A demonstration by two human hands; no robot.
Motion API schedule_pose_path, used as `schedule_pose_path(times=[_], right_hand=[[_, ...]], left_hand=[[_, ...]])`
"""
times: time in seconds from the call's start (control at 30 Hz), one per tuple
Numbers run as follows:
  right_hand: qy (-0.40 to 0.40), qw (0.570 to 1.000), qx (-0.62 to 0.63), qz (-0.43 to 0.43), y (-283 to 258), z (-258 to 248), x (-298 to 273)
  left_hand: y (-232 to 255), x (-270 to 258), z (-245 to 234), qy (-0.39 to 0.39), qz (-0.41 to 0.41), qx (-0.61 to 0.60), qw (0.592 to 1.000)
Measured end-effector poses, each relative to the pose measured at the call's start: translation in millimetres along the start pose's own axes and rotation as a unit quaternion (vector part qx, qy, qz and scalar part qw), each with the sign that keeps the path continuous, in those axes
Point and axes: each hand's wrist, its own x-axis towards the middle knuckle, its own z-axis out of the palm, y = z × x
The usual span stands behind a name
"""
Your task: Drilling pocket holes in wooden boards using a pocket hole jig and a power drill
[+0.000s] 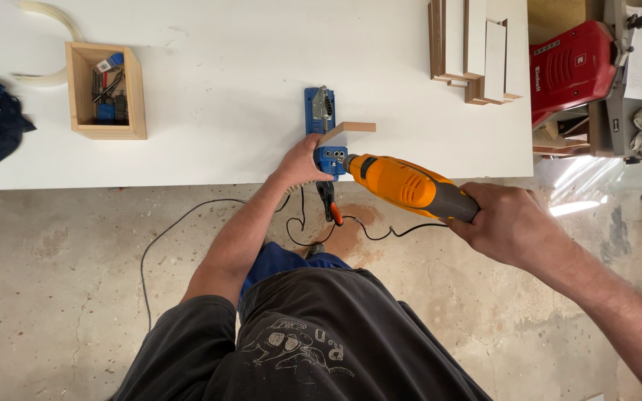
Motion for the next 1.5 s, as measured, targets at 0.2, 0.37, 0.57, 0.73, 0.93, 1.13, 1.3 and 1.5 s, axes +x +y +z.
schedule_pose_path(times=[0.2, 0.37, 0.57, 0.73, 0.93, 1.13, 1.3, 1.5], right_hand=[[-0.011, 1.000, -0.024, 0.008, -8, -3, 0], [-0.015, 1.000, -0.011, 0.008, 0, 10, 9], [-0.092, 0.994, 0.001, 0.062, -17, -4, 9], [-0.113, 0.990, 0.034, 0.082, -19, -1, 11], [-0.138, 0.986, 0.035, 0.089, -28, -7, 8], [-0.147, 0.985, 0.037, 0.085, -41, -22, 12], [-0.140, 0.985, 0.049, 0.083, -40, -11, 14], [-0.122, 0.989, 0.029, 0.077, -32, -15, 17]], left_hand=[[-1, 1, 1, 0.003, 0.000, 0.000, 1.000], [-7, -2, 3, 0.009, 0.041, -0.008, 0.999], [-16, 1, 8, 0.025, 0.081, -0.023, 0.996], [-24, 3, 15, 0.031, 0.084, -0.015, 0.996], [-8, -6, 2, 0.010, 0.057, -0.016, 0.998], [-12, -4, 5, 0.015, 0.065, -0.017, 0.998], [-6, -10, 1, 0.014, 0.068, -0.020, 0.997], [-12, -4, 5, 0.012, 0.074, -0.003, 0.997]])
